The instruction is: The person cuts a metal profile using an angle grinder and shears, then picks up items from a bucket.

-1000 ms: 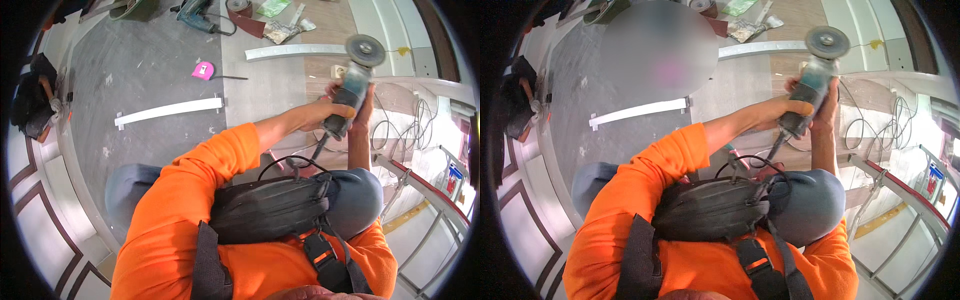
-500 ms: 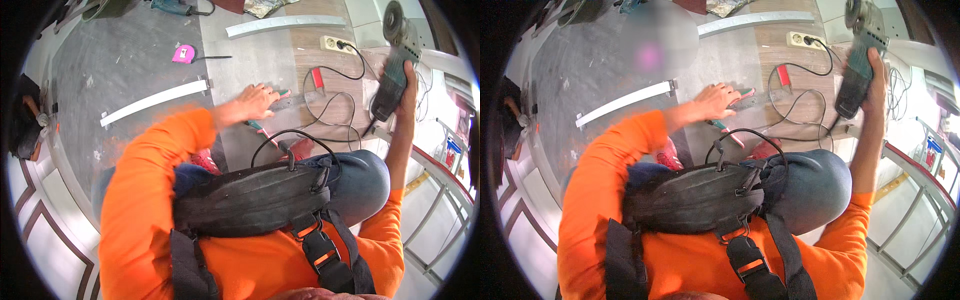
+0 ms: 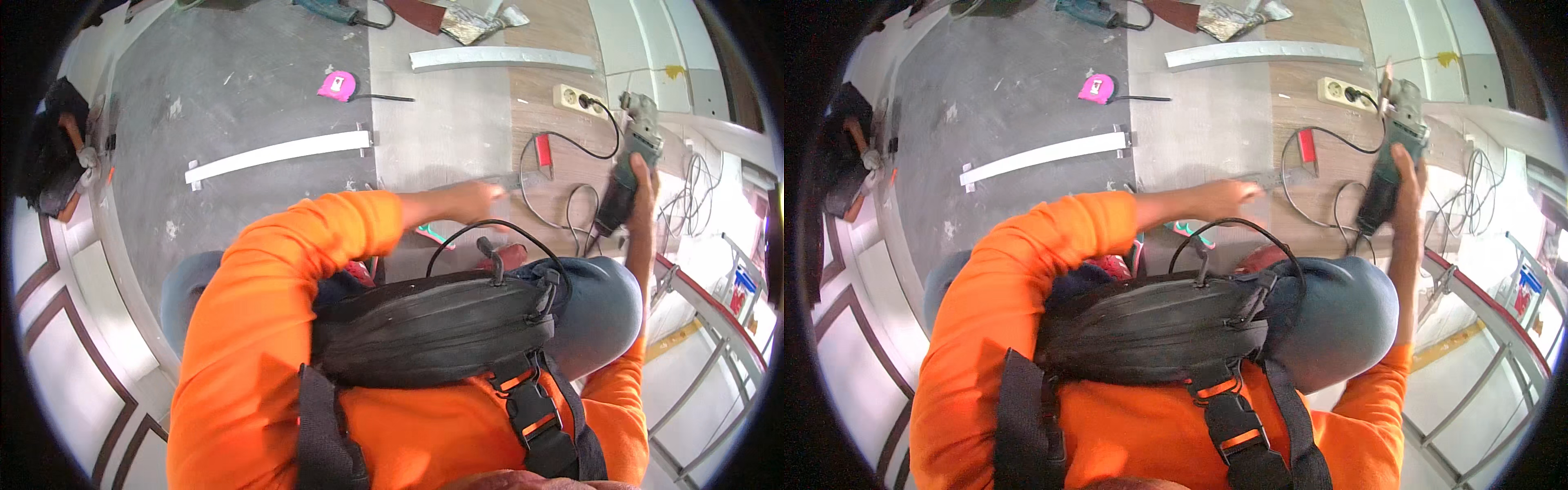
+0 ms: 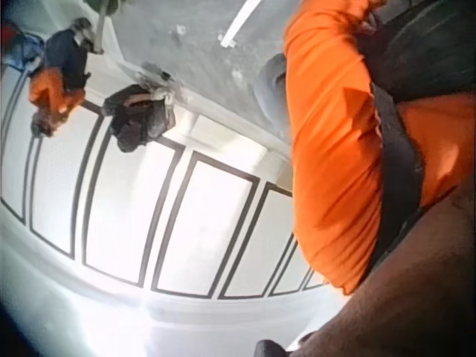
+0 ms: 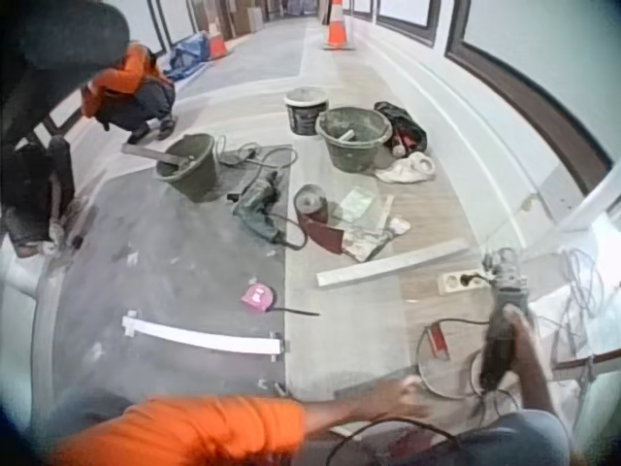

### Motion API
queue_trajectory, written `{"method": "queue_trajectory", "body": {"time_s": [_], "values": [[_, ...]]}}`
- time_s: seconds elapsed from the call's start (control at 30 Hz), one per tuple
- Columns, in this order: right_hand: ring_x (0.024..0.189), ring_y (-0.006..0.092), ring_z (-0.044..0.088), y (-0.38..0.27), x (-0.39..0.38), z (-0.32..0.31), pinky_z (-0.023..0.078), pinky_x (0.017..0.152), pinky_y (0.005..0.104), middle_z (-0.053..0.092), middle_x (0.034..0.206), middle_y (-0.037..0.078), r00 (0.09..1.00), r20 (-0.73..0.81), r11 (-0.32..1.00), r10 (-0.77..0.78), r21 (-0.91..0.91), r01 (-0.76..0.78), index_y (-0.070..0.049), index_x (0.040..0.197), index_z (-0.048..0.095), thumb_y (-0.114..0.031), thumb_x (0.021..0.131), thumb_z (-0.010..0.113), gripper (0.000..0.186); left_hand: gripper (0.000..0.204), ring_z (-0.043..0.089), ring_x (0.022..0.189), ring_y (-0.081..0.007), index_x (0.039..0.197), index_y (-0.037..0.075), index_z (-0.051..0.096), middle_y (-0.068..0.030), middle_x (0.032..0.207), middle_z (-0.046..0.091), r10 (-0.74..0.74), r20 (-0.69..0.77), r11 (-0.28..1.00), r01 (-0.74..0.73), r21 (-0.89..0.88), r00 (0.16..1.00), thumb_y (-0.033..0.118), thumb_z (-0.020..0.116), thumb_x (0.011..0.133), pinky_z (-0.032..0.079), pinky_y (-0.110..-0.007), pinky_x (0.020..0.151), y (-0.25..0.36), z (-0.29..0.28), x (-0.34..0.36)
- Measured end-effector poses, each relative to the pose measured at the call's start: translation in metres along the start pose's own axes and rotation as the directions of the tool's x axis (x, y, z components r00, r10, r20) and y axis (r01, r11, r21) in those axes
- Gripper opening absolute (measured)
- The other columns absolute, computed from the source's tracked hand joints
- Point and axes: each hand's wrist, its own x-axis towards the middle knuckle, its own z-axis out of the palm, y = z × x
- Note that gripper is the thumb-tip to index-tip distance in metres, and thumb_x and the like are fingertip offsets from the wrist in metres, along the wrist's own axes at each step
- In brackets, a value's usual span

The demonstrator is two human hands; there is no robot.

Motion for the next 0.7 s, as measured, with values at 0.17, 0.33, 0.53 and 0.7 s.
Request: {"method": "queue_trajectory", "body": {"time_s": [0.17,0.33,0.53,0.7], "values": [[0.076,0.0220,0.069,0.036,-0.007,0.105,0.058,0.068,0.0349,0.068,0.090,0.012,0.959,0.284,0.907,-0.022,0.409,-0.100,-0.001,0.109,0.061,-0.040,0.098,0.064,0.041,0.089,0.065,0.096,-0.0222,0.130,-0.003,0.055,-0.0153,0.109,0.067,-0.121,-0.344,0.793,-0.118,-0.597,0.931,0.049,0.090,0.067,0.053,-0.035,0.085,0.072,0.006,0.037],[0.082,0.0232,0.068,0.043,-0.007,0.109,0.057,0.074,0.0392,0.067,0.095,0.010,0.885,0.464,0.776,0.029,0.548,-0.313,-0.004,0.122,0.059,-0.063,0.101,0.045,0.063,0.062,0.067,0.071,-0.0166,0.112,-0.002,0.063,-0.0075,0.087,0.070,-0.291,-0.265,0.741,0.042,-0.671,0.919,0.034,0.090,0.069,0.056,-0.032,0.066,0.089,-0.007,0.031],[0.095,0.0290,0.069,0.062,-0.006,0.134,0.058,0.082,0.0412,0.068,0.111,0.013,0.808,0.587,0.674,0.058,0.574,-0.465,-0.001,0.131,0.055,-0.052,0.105,0.044,0.059,0.031,0.064,0.064,-0.0134,0.093,0.000,0.066,-0.0057,0.074,0.067,-0.252,-0.292,0.630,-0.073,-0.773,0.923,0.023,0.081,0.078,0.052,-0.030,0.058,0.066,-0.002,0.017],[0.105,0.0339,0.067,0.061,-0.004,0.107,0.058,0.091,0.0480,0.063,0.126,0.020,0.766,0.642,0.571,-0.001,0.629,-0.527,0.003,0.144,0.044,-0.056,0.105,0.038,0.071,0.033,0.058,0.057,-0.0142,0.085,0.002,0.065,-0.0032,0.065,0.062,-0.261,-0.298,0.694,-0.036,-0.719,0.918,0.032,0.080,0.078,0.046,-0.032,0.054,0.102,-0.009,0.016]]}}
